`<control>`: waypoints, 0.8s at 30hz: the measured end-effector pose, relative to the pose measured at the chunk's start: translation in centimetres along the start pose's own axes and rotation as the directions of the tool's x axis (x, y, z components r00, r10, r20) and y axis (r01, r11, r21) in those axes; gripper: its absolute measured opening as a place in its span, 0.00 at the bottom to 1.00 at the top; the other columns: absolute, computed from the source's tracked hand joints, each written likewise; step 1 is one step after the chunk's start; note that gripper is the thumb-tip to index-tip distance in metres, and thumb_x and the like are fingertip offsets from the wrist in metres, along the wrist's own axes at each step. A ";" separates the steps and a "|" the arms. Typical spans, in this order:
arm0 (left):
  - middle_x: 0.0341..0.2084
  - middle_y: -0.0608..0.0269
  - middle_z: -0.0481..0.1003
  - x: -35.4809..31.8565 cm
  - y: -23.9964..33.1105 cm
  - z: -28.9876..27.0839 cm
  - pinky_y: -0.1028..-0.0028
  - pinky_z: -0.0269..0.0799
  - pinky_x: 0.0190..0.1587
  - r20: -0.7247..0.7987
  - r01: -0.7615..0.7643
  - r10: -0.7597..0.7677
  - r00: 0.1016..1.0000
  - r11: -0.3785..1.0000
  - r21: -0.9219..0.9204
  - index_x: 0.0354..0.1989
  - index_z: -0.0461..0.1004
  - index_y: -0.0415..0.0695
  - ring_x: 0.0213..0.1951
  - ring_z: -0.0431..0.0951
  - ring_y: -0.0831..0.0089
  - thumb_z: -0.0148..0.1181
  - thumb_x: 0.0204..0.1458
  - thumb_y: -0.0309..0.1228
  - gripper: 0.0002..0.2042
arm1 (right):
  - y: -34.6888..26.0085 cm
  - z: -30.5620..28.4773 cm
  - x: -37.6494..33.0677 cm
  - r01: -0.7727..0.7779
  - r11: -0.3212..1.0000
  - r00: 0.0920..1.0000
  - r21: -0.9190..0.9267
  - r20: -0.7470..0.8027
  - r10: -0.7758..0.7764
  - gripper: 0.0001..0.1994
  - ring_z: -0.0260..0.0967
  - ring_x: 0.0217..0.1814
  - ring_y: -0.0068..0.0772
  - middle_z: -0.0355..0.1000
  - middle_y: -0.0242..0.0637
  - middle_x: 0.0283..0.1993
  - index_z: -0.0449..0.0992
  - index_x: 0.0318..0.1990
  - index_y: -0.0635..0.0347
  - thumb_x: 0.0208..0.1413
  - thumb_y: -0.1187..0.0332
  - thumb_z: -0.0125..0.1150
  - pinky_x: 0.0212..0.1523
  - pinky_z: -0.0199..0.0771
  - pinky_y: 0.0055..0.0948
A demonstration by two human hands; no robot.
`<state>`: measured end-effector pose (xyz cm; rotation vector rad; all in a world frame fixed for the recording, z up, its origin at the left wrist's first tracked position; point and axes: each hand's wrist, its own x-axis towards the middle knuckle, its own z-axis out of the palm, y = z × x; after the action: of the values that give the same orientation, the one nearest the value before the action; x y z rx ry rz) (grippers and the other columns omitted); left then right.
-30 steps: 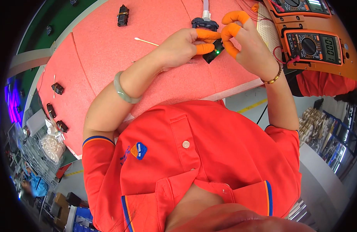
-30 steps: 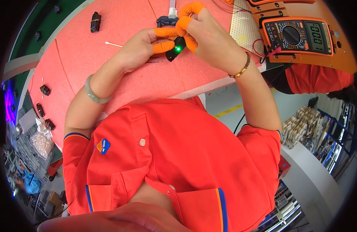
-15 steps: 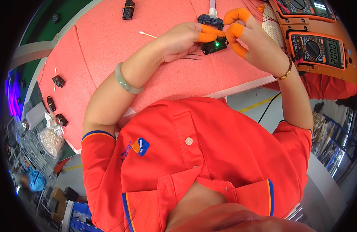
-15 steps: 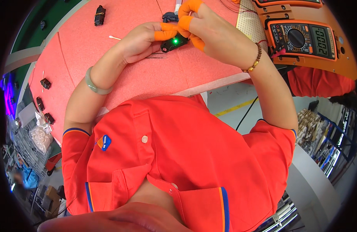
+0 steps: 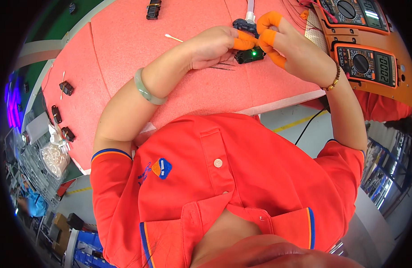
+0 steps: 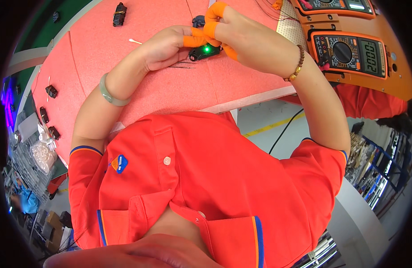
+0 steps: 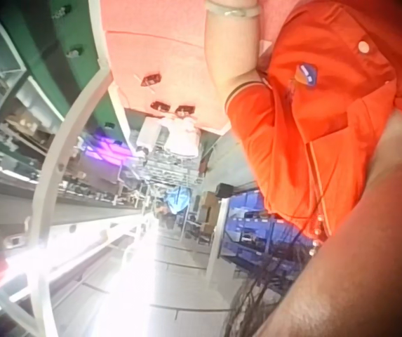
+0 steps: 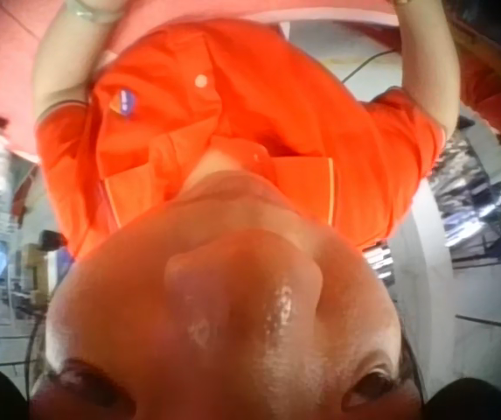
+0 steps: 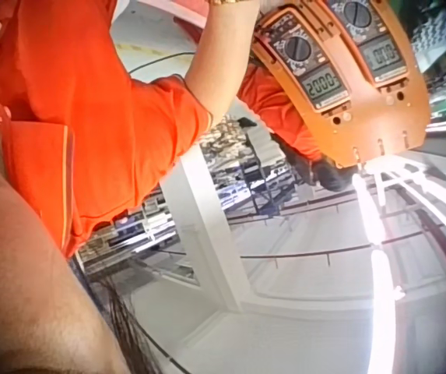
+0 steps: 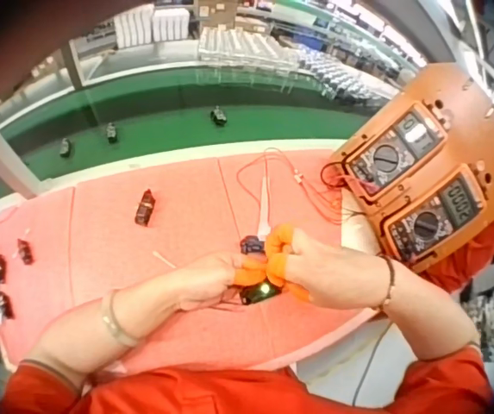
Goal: Testing small electronic components by placing them into a test fixture and observing multimeter readings.
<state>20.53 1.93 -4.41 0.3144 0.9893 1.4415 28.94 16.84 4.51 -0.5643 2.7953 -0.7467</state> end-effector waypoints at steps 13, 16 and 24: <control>0.35 0.64 0.70 -0.4 0.6 0.3 0.83 0.66 0.35 0.023 0.022 -0.023 0.999 0.999 0.042 0.42 0.68 0.39 0.36 0.70 0.82 0.46 0.49 0.28 0.12 | 0.6 0.1 0.6 0.121 0.985 0.991 -0.126 -0.047 -0.128 0.11 0.61 0.33 0.34 0.56 0.38 0.38 0.61 0.30 0.63 0.37 0.84 0.52 0.34 0.63 0.23; 0.40 0.62 0.69 -0.1 0.3 -0.1 0.85 0.67 0.37 0.069 -0.015 0.010 0.998 0.998 0.062 0.45 0.65 0.37 0.39 0.70 0.80 0.44 0.50 0.27 0.14 | 1.8 -0.7 0.3 0.108 0.991 0.991 -0.079 -0.072 -0.114 0.12 0.62 0.34 0.31 0.58 0.36 0.37 0.62 0.32 0.62 0.38 0.83 0.53 0.36 0.63 0.22; 0.39 0.59 0.69 0.7 0.5 0.0 0.80 0.63 0.45 0.193 0.040 -0.046 0.980 0.999 0.034 0.46 0.65 0.37 0.42 0.68 0.76 0.47 0.48 0.25 0.15 | 6.5 1.4 -0.7 -0.144 0.634 0.877 0.760 -0.199 0.437 0.14 0.62 0.42 0.19 0.64 0.31 0.42 0.63 0.43 0.63 0.46 0.78 0.53 0.42 0.63 0.18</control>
<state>20.07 2.62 -4.32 0.4441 0.8549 1.3310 27.91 21.68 0.02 0.2204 2.4236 -1.9005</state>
